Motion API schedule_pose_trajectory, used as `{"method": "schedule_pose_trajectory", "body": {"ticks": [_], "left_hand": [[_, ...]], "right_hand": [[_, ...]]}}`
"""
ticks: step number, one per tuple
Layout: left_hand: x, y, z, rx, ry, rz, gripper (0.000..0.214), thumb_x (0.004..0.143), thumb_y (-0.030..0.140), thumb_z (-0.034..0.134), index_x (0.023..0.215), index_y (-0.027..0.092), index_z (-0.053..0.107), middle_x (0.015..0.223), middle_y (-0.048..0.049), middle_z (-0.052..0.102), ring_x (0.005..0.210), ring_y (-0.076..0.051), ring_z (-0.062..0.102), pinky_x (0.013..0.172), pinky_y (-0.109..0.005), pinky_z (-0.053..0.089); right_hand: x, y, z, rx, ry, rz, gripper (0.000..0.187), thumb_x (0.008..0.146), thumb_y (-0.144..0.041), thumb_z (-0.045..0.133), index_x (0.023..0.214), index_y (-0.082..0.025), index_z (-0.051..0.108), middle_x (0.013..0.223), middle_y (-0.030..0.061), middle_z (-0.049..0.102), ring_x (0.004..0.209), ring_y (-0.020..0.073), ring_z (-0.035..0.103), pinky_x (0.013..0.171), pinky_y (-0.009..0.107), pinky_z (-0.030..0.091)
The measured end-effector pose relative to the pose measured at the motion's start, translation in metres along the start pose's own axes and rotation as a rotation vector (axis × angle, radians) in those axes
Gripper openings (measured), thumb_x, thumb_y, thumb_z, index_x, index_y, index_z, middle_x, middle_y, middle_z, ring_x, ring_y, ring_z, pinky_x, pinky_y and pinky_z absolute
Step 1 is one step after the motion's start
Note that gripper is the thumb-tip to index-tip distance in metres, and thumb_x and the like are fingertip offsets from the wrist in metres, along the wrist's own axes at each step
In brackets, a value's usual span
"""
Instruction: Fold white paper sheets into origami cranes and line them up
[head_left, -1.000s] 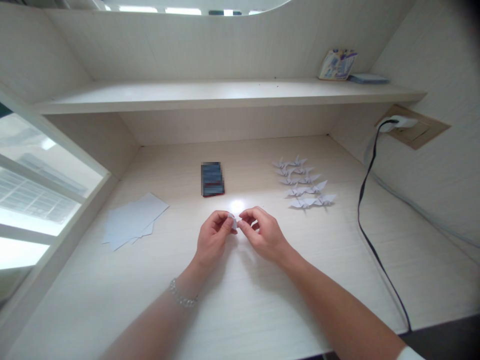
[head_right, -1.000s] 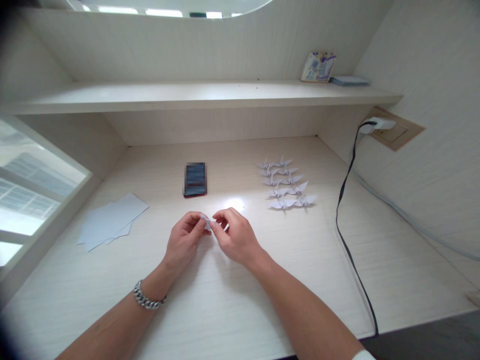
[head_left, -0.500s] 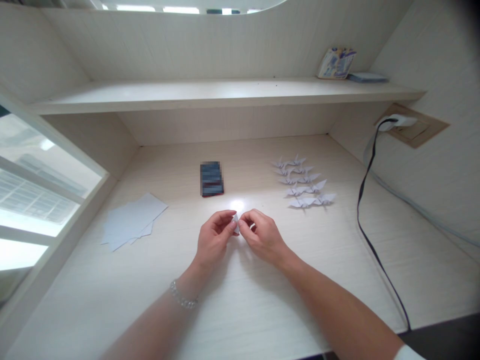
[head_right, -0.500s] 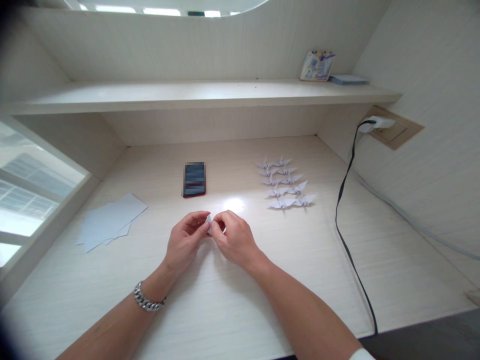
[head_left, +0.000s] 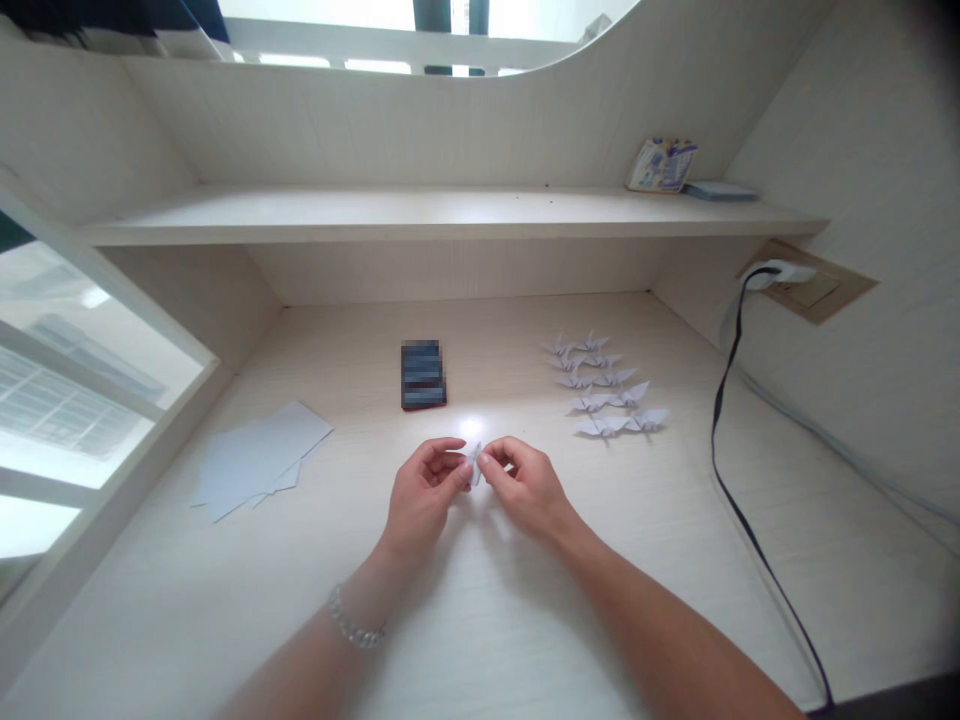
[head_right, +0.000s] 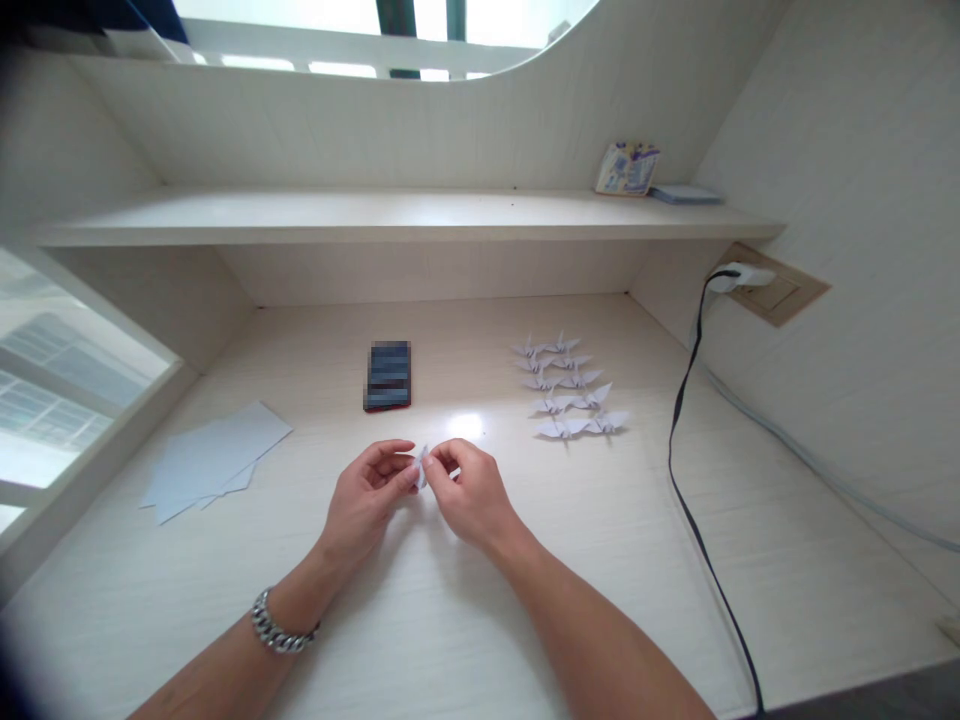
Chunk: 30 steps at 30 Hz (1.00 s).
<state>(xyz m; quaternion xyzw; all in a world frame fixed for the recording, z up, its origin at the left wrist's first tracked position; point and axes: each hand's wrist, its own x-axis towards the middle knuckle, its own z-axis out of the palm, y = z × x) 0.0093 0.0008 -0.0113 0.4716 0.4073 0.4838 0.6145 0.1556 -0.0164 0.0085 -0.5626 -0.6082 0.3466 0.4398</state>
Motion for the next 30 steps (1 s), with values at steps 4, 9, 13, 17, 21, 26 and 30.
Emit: {"method": "schedule_pose_trajectory", "body": {"ticks": [4,9,13,17,21,26,30], "left_hand": [[0.001,0.000,0.000,-0.003,0.017,0.001,0.033,0.068,0.023,0.072,0.097,0.016,0.059,0.077,-0.0030,0.064,0.067,-0.012,0.058,0.063,-0.025,0.048],[0.002,0.002,0.000,-0.004,0.051,0.016,0.024,0.066,0.022,0.073,0.086,0.016,0.060,0.075,-0.0015,0.064,0.065,-0.012,0.058,0.061,-0.024,0.047],[0.002,0.004,-0.001,0.066,0.018,0.028,0.015,0.069,0.022,0.071,0.079,0.015,0.063,0.073,-0.0018,0.064,0.063,-0.011,0.056,0.060,-0.023,0.046],[0.001,0.004,-0.002,0.152,-0.014,0.027,0.013,0.072,0.024,0.068,0.081,0.014,0.067,0.077,-0.0044,0.066,0.067,-0.013,0.057,0.062,-0.024,0.046],[-0.001,0.003,-0.001,0.180,-0.037,0.028,0.016,0.073,0.027,0.067,0.084,0.015,0.067,0.080,-0.0055,0.067,0.071,-0.015,0.059,0.066,-0.026,0.048],[-0.001,-0.001,-0.001,0.125,-0.074,0.023,0.018,0.074,0.028,0.067,0.086,0.015,0.063,0.084,-0.0059,0.066,0.077,-0.017,0.062,0.072,-0.030,0.050],[-0.001,-0.002,-0.001,0.116,-0.082,0.020,0.018,0.075,0.026,0.066,0.088,0.015,0.062,0.086,-0.0055,0.066,0.080,-0.017,0.063,0.076,-0.030,0.050]], "right_hand": [[0.001,-0.002,-0.003,0.001,-0.033,-0.010,0.020,0.083,-0.028,0.051,0.068,-0.017,0.058,0.066,0.0002,0.059,0.062,0.0122,0.053,0.055,0.022,0.041],[0.004,0.005,-0.003,0.172,-0.078,0.070,0.021,0.082,-0.034,0.054,0.073,-0.017,0.061,0.067,0.0018,0.060,0.063,0.0135,0.056,0.057,0.024,0.046],[0.008,0.014,-0.002,0.463,-0.084,0.158,0.024,0.080,-0.038,0.056,0.088,-0.016,0.062,0.073,0.0030,0.062,0.063,0.0137,0.059,0.055,0.025,0.050],[0.009,0.016,0.000,0.566,-0.087,0.177,0.022,0.077,-0.035,0.060,0.091,-0.017,0.062,0.072,0.0011,0.062,0.062,0.0123,0.059,0.056,0.026,0.052],[0.008,0.015,0.000,0.476,-0.076,0.161,0.021,0.078,-0.034,0.060,0.090,-0.017,0.062,0.072,0.0014,0.064,0.060,0.0122,0.060,0.058,0.026,0.052],[0.006,0.013,0.000,0.361,-0.075,0.084,0.019,0.079,-0.031,0.058,0.091,-0.016,0.064,0.077,0.0033,0.065,0.062,0.0129,0.061,0.060,0.026,0.052],[0.004,0.012,0.000,0.314,-0.072,0.052,0.018,0.081,-0.028,0.057,0.091,-0.017,0.065,0.078,0.0035,0.066,0.064,0.0132,0.061,0.061,0.026,0.052]]}}
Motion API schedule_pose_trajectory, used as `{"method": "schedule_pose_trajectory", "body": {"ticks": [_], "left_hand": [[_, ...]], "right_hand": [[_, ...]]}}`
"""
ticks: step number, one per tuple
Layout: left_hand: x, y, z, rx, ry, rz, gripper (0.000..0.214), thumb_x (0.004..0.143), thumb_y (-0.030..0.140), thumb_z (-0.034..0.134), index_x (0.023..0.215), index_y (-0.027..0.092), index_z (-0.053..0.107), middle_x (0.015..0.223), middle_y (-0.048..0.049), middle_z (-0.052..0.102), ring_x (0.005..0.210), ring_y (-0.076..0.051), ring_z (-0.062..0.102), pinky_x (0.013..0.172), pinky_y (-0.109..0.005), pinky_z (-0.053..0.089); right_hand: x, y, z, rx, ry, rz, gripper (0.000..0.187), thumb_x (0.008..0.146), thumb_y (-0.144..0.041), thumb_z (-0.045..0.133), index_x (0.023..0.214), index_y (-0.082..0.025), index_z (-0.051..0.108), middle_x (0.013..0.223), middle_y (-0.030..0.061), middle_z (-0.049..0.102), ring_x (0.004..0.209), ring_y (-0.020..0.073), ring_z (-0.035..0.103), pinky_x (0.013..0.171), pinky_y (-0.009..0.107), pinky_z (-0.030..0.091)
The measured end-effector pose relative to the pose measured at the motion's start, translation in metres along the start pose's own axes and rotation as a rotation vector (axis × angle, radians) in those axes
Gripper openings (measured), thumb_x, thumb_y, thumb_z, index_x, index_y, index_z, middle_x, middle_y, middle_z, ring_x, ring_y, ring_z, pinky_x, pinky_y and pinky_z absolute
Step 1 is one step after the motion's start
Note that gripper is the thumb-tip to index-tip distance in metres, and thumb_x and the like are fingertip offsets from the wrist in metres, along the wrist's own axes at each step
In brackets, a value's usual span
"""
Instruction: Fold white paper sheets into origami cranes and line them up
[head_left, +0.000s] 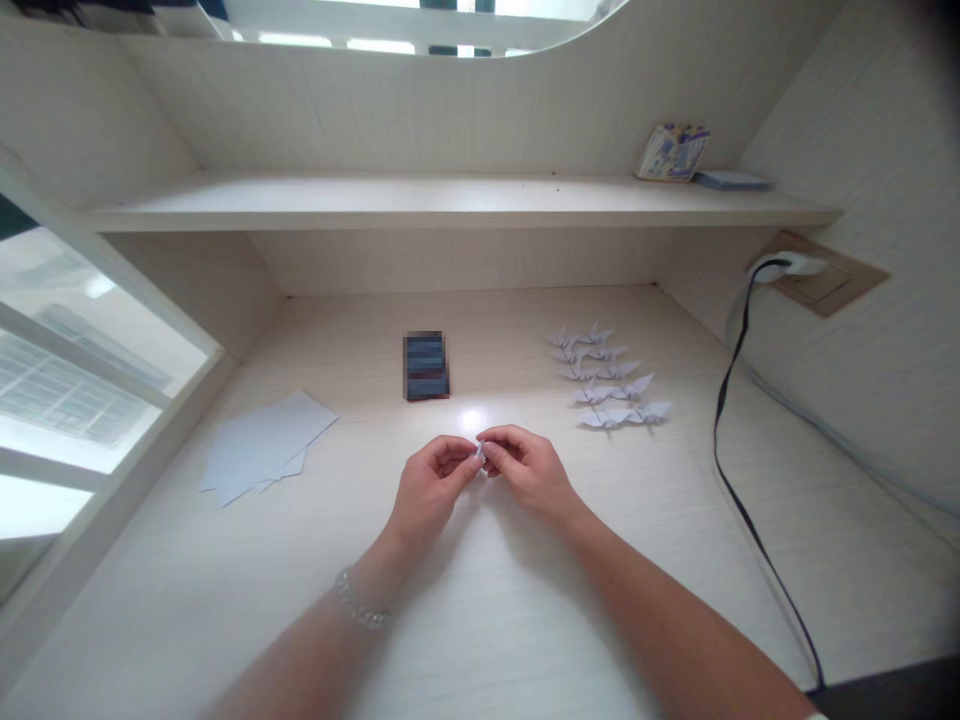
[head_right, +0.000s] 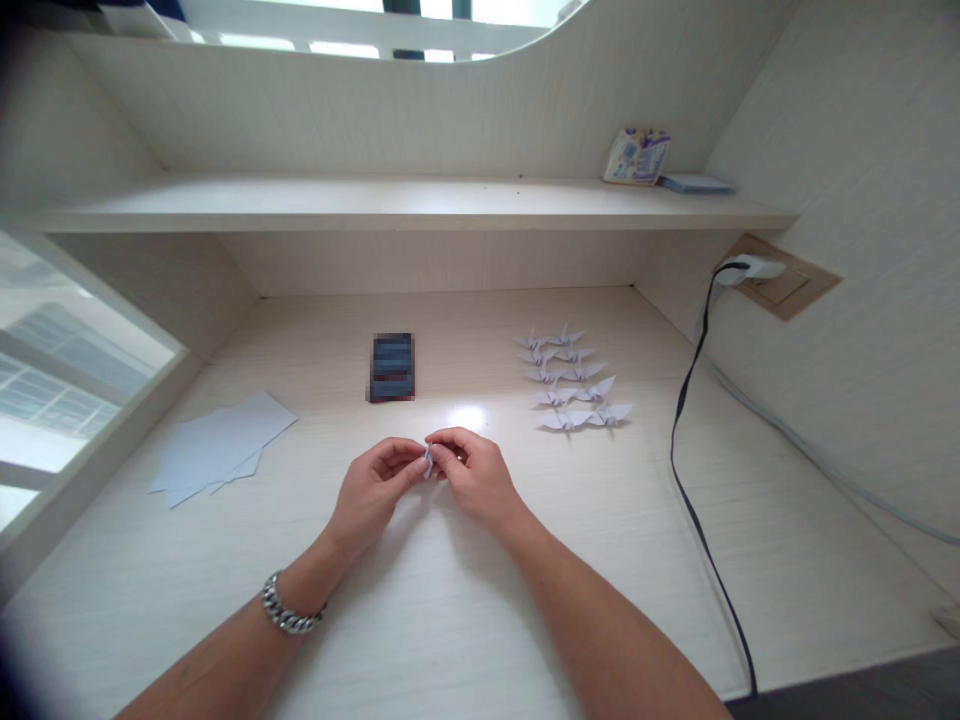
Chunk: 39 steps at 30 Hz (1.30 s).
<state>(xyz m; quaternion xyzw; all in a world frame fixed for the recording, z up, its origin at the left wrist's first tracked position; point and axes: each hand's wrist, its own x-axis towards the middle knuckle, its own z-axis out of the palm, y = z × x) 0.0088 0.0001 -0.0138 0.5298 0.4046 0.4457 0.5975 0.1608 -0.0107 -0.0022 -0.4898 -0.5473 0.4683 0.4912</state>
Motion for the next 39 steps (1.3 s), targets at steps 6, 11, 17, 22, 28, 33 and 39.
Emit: {"method": "schedule_pose_trajectory", "body": {"ticks": [6,11,17,22,28,33,39], "left_hand": [[0.0000,0.0030,0.0004,0.007,0.015,0.026,0.017,0.075,0.024,0.066,0.089,0.015,0.063,0.087,-0.0049,0.066,0.082,-0.016,0.062,0.078,-0.028,0.050],[0.0003,0.0019,-0.0002,0.040,0.030,0.057,0.015,0.076,0.023,0.065,0.088,0.016,0.064,0.093,-0.0065,0.067,0.087,-0.017,0.062,0.082,-0.031,0.049],[-0.0006,0.0028,0.0002,0.169,0.065,0.171,0.009,0.076,0.023,0.064,0.081,0.017,0.065,0.098,-0.0075,0.062,0.096,-0.019,0.059,0.086,-0.033,0.049],[-0.0009,0.0041,0.0006,0.141,0.051,0.107,0.014,0.077,0.025,0.063,0.089,0.017,0.063,0.092,-0.0060,0.065,0.087,-0.017,0.061,0.081,-0.031,0.050],[0.0019,0.0033,-0.0037,0.127,0.050,0.050,0.017,0.075,0.027,0.066,0.088,0.016,0.067,0.089,-0.0069,0.068,0.083,-0.018,0.062,0.077,-0.029,0.049],[0.0037,0.0003,-0.0074,0.082,0.067,0.018,0.017,0.074,0.028,0.067,0.084,0.014,0.068,0.086,-0.0082,0.069,0.079,-0.018,0.062,0.074,-0.030,0.049],[0.0022,0.0020,-0.0053,0.198,0.041,0.038,0.016,0.077,0.030,0.063,0.084,0.016,0.066,0.084,-0.0060,0.067,0.079,-0.017,0.060,0.073,-0.028,0.047]], "right_hand": [[-0.0028,0.0001,0.0007,-0.139,0.028,-0.069,0.019,0.083,-0.026,0.055,0.097,-0.018,0.066,0.091,0.0059,0.067,0.075,0.0154,0.062,0.066,0.027,0.051],[-0.0054,-0.0043,0.0011,-0.248,0.036,-0.159,0.019,0.084,-0.021,0.053,0.098,-0.020,0.066,0.092,0.0049,0.067,0.080,0.0156,0.062,0.067,0.026,0.051],[-0.0065,-0.0022,0.0040,-0.317,0.069,-0.235,0.022,0.084,-0.019,0.052,0.103,-0.020,0.063,0.094,0.0054,0.066,0.079,0.0152,0.062,0.067,0.026,0.052],[-0.0073,-0.0010,0.0045,-0.343,0.071,-0.259,0.024,0.082,-0.016,0.052,0.104,-0.020,0.062,0.095,0.0054,0.066,0.080,0.0153,0.062,0.068,0.027,0.052],[-0.0067,-0.0042,0.0055,-0.276,0.087,-0.211,0.023,0.081,-0.017,0.054,0.102,-0.019,0.063,0.091,0.0050,0.068,0.078,0.0148,0.064,0.066,0.026,0.053],[-0.0063,-0.0047,0.0061,-0.236,0.105,-0.153,0.023,0.080,-0.018,0.055,0.101,-0.019,0.063,0.086,0.0047,0.069,0.077,0.0149,0.065,0.066,0.025,0.052],[-0.0068,-0.0021,0.0059,-0.305,0.102,-0.223,0.024,0.080,-0.016,0.053,0.102,-0.019,0.063,0.092,0.0051,0.068,0.078,0.0151,0.064,0.066,0.026,0.052]]}}
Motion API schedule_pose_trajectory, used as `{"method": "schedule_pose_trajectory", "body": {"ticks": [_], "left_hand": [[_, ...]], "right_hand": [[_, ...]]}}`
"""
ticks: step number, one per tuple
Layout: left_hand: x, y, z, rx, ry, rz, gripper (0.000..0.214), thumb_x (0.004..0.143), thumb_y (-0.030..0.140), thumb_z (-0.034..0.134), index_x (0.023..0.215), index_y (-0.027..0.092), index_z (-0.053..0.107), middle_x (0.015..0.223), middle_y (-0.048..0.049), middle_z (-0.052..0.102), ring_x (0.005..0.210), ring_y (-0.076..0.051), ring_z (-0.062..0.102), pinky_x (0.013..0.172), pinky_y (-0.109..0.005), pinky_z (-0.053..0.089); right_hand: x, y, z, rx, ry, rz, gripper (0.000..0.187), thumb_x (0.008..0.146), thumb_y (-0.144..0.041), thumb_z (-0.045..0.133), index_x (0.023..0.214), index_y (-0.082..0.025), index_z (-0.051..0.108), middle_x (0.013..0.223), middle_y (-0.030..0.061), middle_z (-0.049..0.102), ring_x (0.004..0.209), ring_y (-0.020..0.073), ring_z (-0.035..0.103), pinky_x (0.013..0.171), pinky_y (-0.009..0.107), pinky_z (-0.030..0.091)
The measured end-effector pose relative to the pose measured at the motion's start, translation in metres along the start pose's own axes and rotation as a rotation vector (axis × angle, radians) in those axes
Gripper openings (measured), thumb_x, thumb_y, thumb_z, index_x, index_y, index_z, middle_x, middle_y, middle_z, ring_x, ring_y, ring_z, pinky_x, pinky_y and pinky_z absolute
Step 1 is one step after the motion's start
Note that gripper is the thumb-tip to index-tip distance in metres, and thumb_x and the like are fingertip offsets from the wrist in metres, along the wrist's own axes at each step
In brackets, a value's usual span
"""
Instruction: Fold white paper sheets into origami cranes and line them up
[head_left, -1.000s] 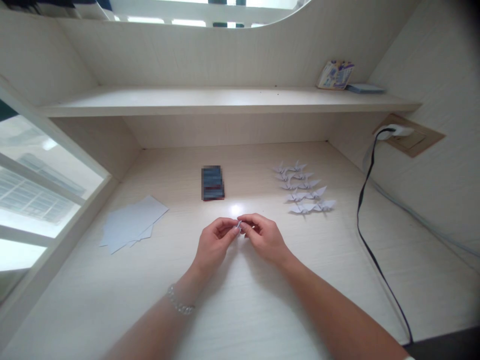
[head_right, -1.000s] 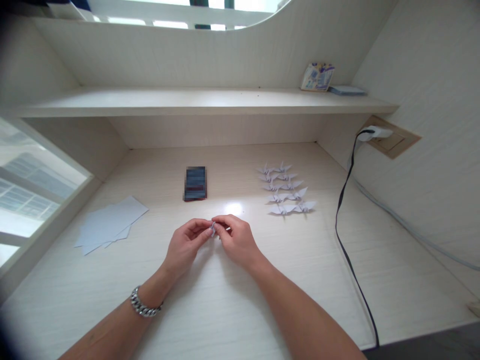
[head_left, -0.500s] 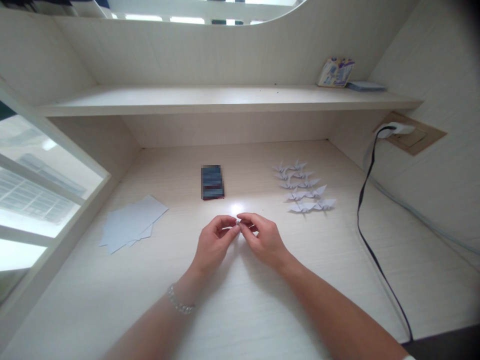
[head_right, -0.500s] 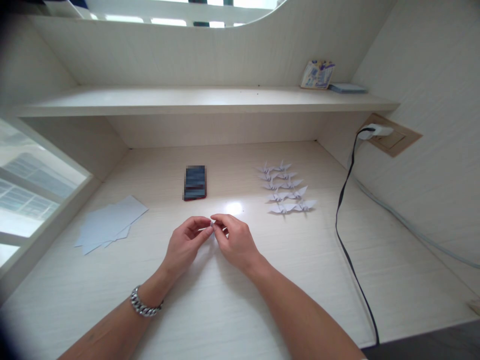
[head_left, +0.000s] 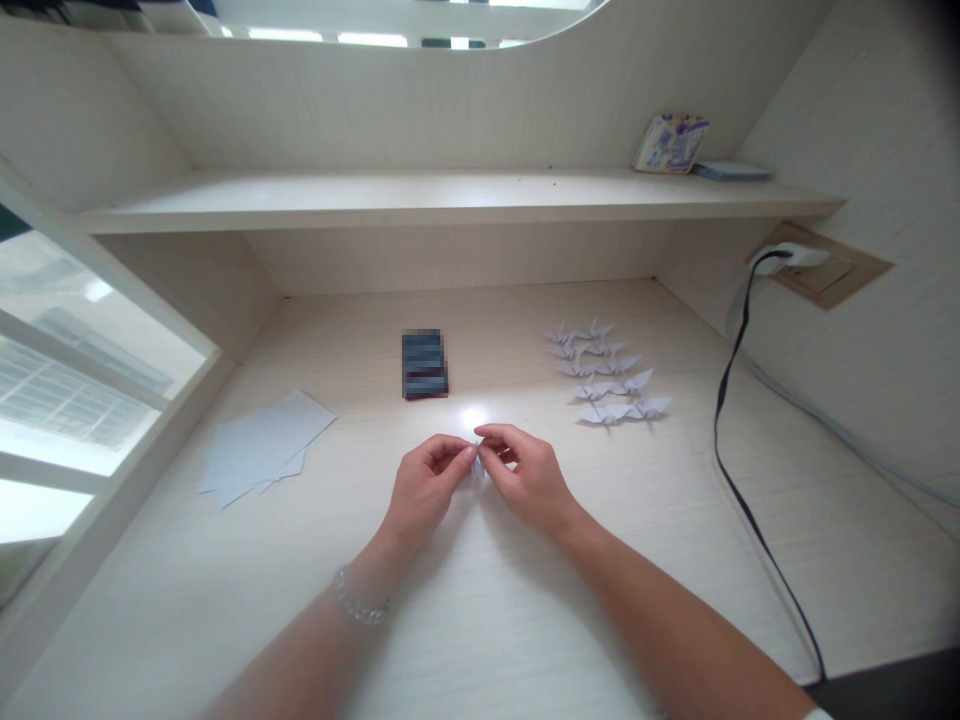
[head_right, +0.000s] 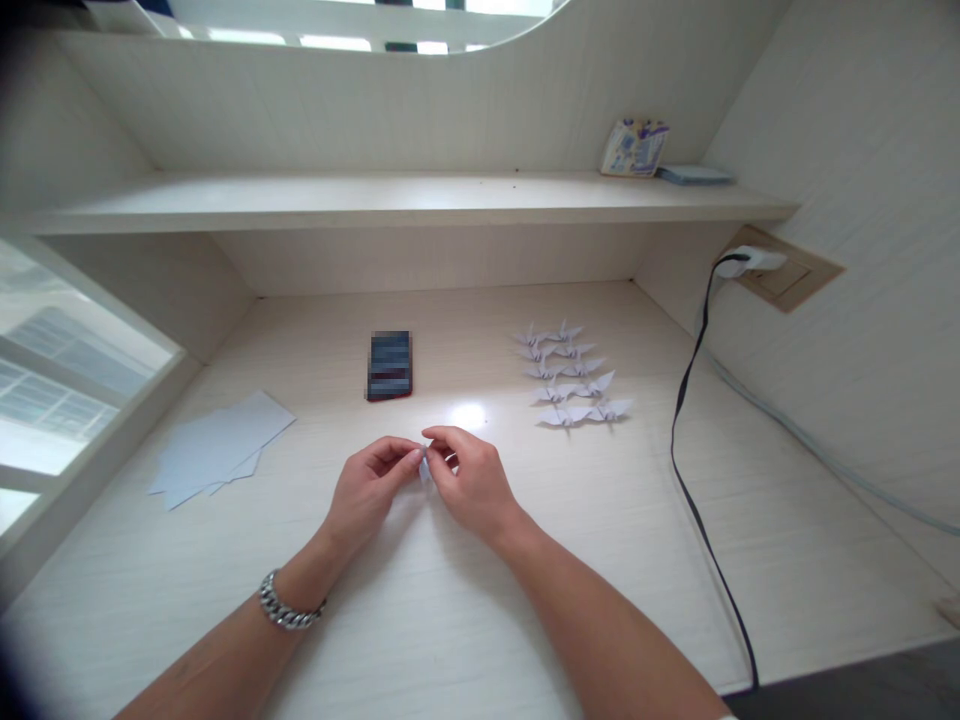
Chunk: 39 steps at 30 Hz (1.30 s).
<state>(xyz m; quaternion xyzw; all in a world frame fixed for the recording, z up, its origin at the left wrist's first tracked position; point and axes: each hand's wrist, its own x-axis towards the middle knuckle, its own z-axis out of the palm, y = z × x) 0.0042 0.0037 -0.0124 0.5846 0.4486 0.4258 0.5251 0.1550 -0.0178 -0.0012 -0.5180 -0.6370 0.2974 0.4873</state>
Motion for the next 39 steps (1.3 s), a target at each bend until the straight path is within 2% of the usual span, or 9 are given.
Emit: {"method": "schedule_pose_trajectory", "body": {"ticks": [5,10,16,20,24,27,30,35,39], "left_hand": [[0.0000,0.0016,0.0009,0.011,0.016,0.002,0.017,0.078,0.031,0.061,0.083,0.016,0.065,0.081,-0.0052,0.066,0.075,-0.016,0.059,0.071,-0.027,0.047],[0.0017,0.0029,0.0017,-0.081,0.052,0.008,0.018,0.078,0.032,0.061,0.083,0.015,0.062,0.089,-0.0061,0.064,0.080,-0.016,0.059,0.073,-0.027,0.047],[-0.0005,0.0032,0.0048,0.025,0.170,0.040,0.017,0.081,0.034,0.056,0.082,0.016,0.056,0.075,-0.0013,0.060,0.068,-0.013,0.058,0.065,-0.025,0.046],[-0.0032,0.0041,0.0072,0.044,0.151,0.048,0.015,0.082,0.032,0.056,0.087,0.017,0.054,0.075,-0.0011,0.060,0.068,-0.013,0.060,0.065,-0.026,0.048],[-0.0040,0.0062,0.0046,0.115,0.093,0.054,0.026,0.078,0.027,0.059,0.103,0.019,0.055,0.082,-0.0020,0.063,0.072,-0.014,0.061,0.069,-0.027,0.049],[-0.0041,0.0069,0.0025,0.184,0.015,0.059,0.018,0.078,0.026,0.058,0.094,0.019,0.062,0.085,-0.0031,0.066,0.072,-0.015,0.062,0.069,-0.027,0.050],[-0.0038,0.0058,0.0027,0.162,0.033,0.030,0.014,0.078,0.029,0.057,0.085,0.018,0.063,0.081,-0.0031,0.066,0.068,-0.015,0.062,0.066,-0.028,0.050],[-0.0023,0.0026,0.0037,0.087,0.048,-0.020,0.016,0.077,0.033,0.060,0.085,0.018,0.058,0.080,-0.0024,0.065,0.064,-0.015,0.064,0.062,-0.028,0.051],[-0.0014,0.0019,0.0040,0.006,0.119,-0.035,0.020,0.075,0.033,0.062,0.086,0.018,0.057,0.080,-0.0029,0.065,0.064,-0.016,0.064,0.062,-0.028,0.052]], "right_hand": [[-0.0003,-0.0007,0.0013,-0.029,-0.006,-0.031,0.024,0.081,-0.016,0.052,0.102,-0.019,0.062,0.091,0.0053,0.067,0.077,0.0148,0.063,0.066,0.026,0.052],[0.0000,-0.0031,0.0014,-0.004,0.041,0.004,0.023,0.083,-0.017,0.051,0.103,-0.019,0.061,0.089,0.0055,0.066,0.077,0.0150,0.062,0.067,0.027,0.053],[0.0006,-0.0048,0.0012,-0.052,0.082,-0.017,0.022,0.084,-0.018,0.049,0.102,-0.019,0.063,0.092,0.0066,0.065,0.077,0.0151,0.062,0.067,0.026,0.052],[0.0001,-0.0034,0.0004,-0.140,0.054,-0.094,0.021,0.086,-0.017,0.048,0.100,-0.019,0.063,0.092,0.0066,0.065,0.080,0.0164,0.061,0.071,0.028,0.051],[-0.0008,-0.0023,-0.0006,-0.231,-0.037,-0.227,0.024,0.087,-0.015,0.044,0.104,-0.019,0.060,0.091,0.0075,0.064,0.085,0.0180,0.059,0.077,0.031,0.048],[-0.0008,-0.0024,-0.0006,-0.268,-0.085,-0.279,0.026,0.088,-0.014,0.042,0.108,-0.019,0.058,0.091,0.0081,0.063,0.085,0.0186,0.058,0.077,0.032,0.047],[-0.0002,-0.0027,-0.0002,-0.282,-0.067,-0.273,0.026,0.089,-0.015,0.041,0.109,-0.019,0.057,0.092,0.0086,0.063,0.085,0.0192,0.058,0.077,0.032,0.047],[0.0005,-0.0023,0.0004,-0.242,-0.015,-0.221,0.024,0.088,-0.015,0.043,0.105,-0.020,0.059,0.093,0.0080,0.062,0.087,0.0184,0.058,0.078,0.031,0.047],[0.0002,-0.0022,0.0011,-0.210,0.018,-0.165,0.021,0.085,-0.015,0.045,0.099,-0.021,0.060,0.091,0.0062,0.064,0.083,0.0175,0.059,0.074,0.029,0.049]]}}
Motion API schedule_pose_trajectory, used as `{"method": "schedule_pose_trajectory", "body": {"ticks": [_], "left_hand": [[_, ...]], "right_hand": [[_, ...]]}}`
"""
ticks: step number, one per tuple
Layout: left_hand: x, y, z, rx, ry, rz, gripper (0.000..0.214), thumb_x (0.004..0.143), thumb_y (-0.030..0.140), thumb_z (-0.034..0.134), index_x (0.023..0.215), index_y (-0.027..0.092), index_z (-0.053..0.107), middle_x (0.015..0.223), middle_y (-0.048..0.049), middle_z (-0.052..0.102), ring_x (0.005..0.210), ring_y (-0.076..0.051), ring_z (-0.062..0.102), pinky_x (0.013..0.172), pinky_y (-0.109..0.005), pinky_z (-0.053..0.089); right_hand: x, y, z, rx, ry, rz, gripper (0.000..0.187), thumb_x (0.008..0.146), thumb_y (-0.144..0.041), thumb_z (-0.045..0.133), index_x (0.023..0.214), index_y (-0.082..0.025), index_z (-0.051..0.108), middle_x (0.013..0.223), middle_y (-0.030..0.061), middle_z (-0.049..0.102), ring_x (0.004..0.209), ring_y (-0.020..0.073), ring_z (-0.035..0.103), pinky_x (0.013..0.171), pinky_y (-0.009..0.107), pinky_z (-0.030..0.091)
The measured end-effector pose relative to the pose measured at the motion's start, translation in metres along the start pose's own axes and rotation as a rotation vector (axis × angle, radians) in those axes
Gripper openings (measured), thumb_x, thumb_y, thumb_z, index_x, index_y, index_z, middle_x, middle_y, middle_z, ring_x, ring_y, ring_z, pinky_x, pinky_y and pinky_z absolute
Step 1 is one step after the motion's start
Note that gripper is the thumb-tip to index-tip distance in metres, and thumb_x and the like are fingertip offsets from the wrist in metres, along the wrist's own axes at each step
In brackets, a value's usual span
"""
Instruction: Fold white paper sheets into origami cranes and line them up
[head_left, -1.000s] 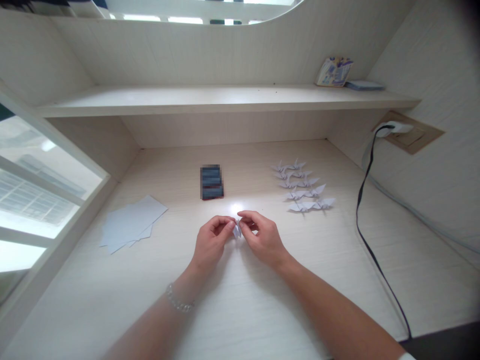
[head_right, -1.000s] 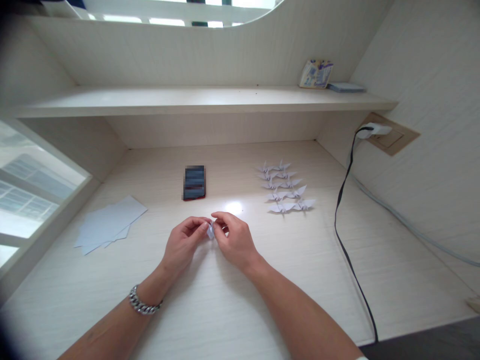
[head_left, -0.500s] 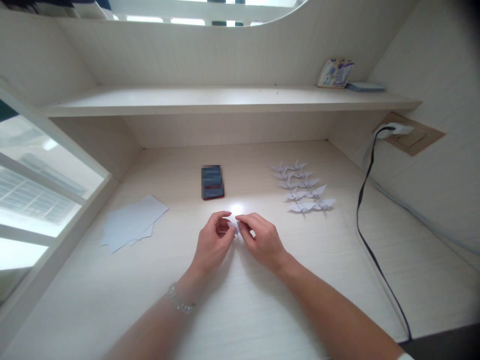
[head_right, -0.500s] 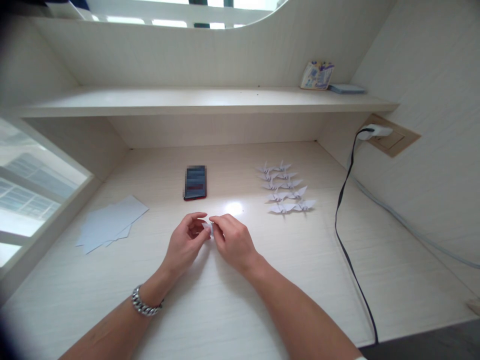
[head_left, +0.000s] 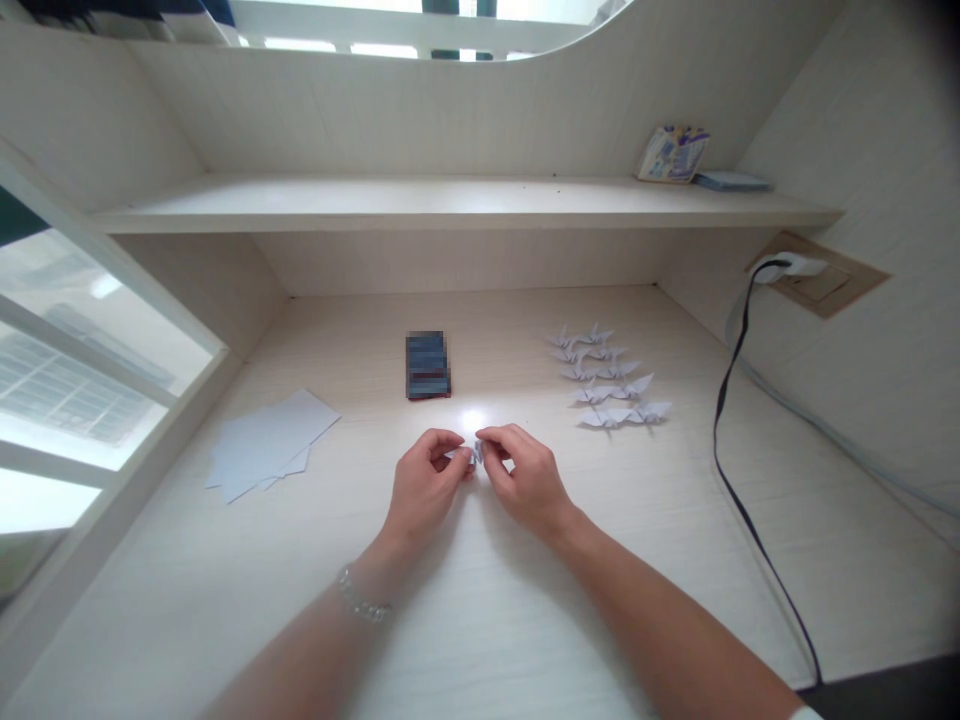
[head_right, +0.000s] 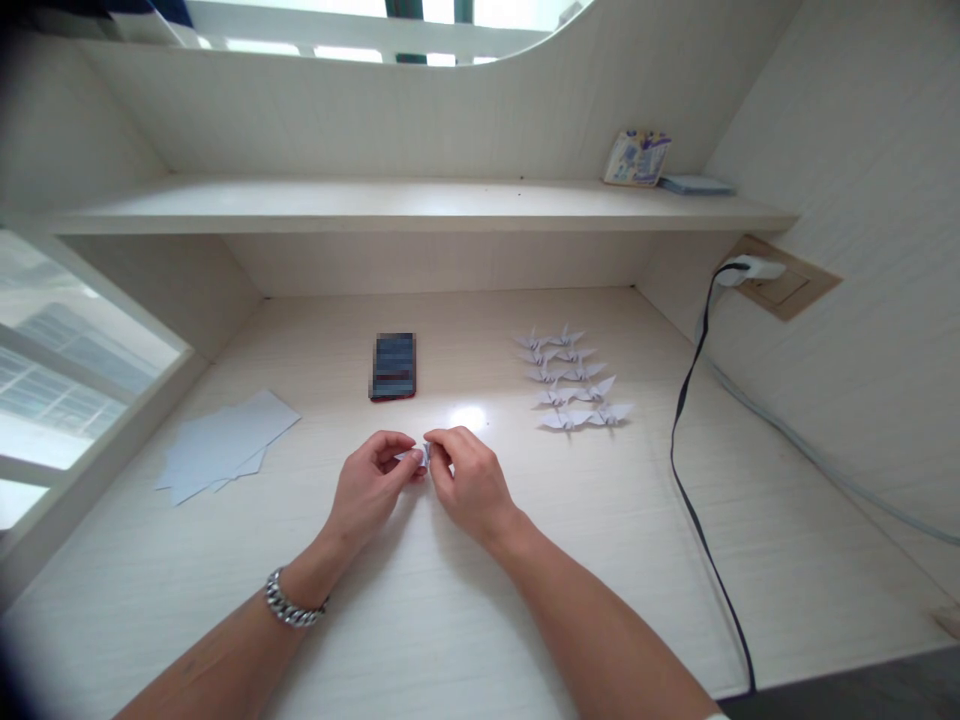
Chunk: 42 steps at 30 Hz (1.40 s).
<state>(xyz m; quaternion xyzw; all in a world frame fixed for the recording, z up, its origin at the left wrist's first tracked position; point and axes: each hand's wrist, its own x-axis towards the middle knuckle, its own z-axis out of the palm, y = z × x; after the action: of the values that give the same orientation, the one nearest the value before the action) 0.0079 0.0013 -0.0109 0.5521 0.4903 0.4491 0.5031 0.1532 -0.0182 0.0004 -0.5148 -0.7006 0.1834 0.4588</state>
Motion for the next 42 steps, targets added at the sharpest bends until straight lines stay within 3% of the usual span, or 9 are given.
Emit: {"method": "schedule_pose_trajectory", "body": {"ticks": [4,11,16,20,25,29,38,42], "left_hand": [[-0.001,0.003,-0.001,0.038,0.067,0.056,0.021,0.074,0.032,0.063,0.089,0.018,0.059,0.084,-0.0047,0.067,0.073,-0.017,0.065,0.067,-0.029,0.052],[-0.005,0.008,-0.003,0.267,0.093,0.188,0.010,0.076,0.025,0.060,0.084,0.020,0.064,0.081,-0.0026,0.068,0.075,-0.017,0.064,0.072,-0.029,0.050],[-0.006,0.007,-0.003,0.333,0.092,0.258,0.011,0.075,0.020,0.059,0.083,0.021,0.066,0.082,-0.0025,0.069,0.073,-0.017,0.063,0.070,-0.028,0.050],[-0.007,0.008,-0.003,0.357,0.050,0.290,0.011,0.076,0.019,0.057,0.081,0.021,0.067,0.081,-0.0023,0.070,0.072,-0.016,0.063,0.069,-0.027,0.050],[-0.004,0.007,-0.002,0.162,0.013,0.186,0.006,0.076,0.022,0.059,0.079,0.019,0.064,0.077,-0.0024,0.067,0.071,-0.016,0.064,0.069,-0.027,0.051],[-0.002,0.004,-0.002,-0.010,0.000,0.061,0.014,0.075,0.028,0.063,0.083,0.017,0.059,0.075,-0.0016,0.064,0.066,-0.015,0.064,0.061,-0.026,0.052],[-0.001,0.003,-0.007,0.063,-0.067,0.033,0.021,0.078,0.034,0.060,0.091,0.018,0.060,0.073,-0.0024,0.066,0.065,-0.016,0.064,0.063,-0.028,0.052],[0.000,0.004,-0.009,0.124,-0.072,0.026,0.023,0.077,0.037,0.060,0.089,0.017,0.062,0.071,-0.0027,0.067,0.063,-0.016,0.063,0.060,-0.027,0.050]], "right_hand": [[0.000,-0.002,0.000,-0.001,0.010,0.055,0.015,0.082,-0.015,0.049,0.089,-0.020,0.061,0.083,0.0045,0.064,0.073,0.0158,0.059,0.064,0.026,0.048],[0.000,-0.004,-0.001,-0.045,-0.048,0.056,0.007,0.081,-0.019,0.052,0.082,-0.019,0.060,0.077,0.0038,0.063,0.068,0.0146,0.058,0.064,0.025,0.046],[-0.001,-0.003,-0.001,-0.148,-0.132,0.080,0.011,0.078,-0.015,0.052,0.081,-0.019,0.062,0.076,0.0041,0.065,0.068,0.0163,0.059,0.064,0.027,0.044],[0.001,0.001,-0.002,-0.096,-0.191,0.129,0.017,0.080,-0.014,0.048,0.084,-0.020,0.063,0.077,0.0034,0.067,0.068,0.0161,0.059,0.063,0.026,0.042],[0.006,0.004,-0.007,0.064,-0.272,0.271,0.017,0.083,-0.016,0.047,0.080,-0.019,0.063,0.071,0.0011,0.066,0.065,0.0145,0.059,0.060,0.024,0.042],[0.008,0.005,-0.010,0.159,-0.358,0.324,0.025,0.088,-0.026,0.042,0.072,-0.018,0.059,0.061,-0.0004,0.062,0.058,0.0126,0.057,0.057,0.024,0.041],[0.005,0.010,-0.009,0.266,-0.367,0.394,0.026,0.090,-0.031,0.041,0.073,-0.018,0.056,0.067,0.0009,0.063,0.059,0.0123,0.057,0.056,0.023,0.041],[0.005,0.012,-0.008,0.217,-0.352,0.358,0.026,0.089,-0.032,0.042,0.073,-0.018,0.056,0.065,0.0002,0.061,0.058,0.0118,0.055,0.057,0.023,0.040]]}}
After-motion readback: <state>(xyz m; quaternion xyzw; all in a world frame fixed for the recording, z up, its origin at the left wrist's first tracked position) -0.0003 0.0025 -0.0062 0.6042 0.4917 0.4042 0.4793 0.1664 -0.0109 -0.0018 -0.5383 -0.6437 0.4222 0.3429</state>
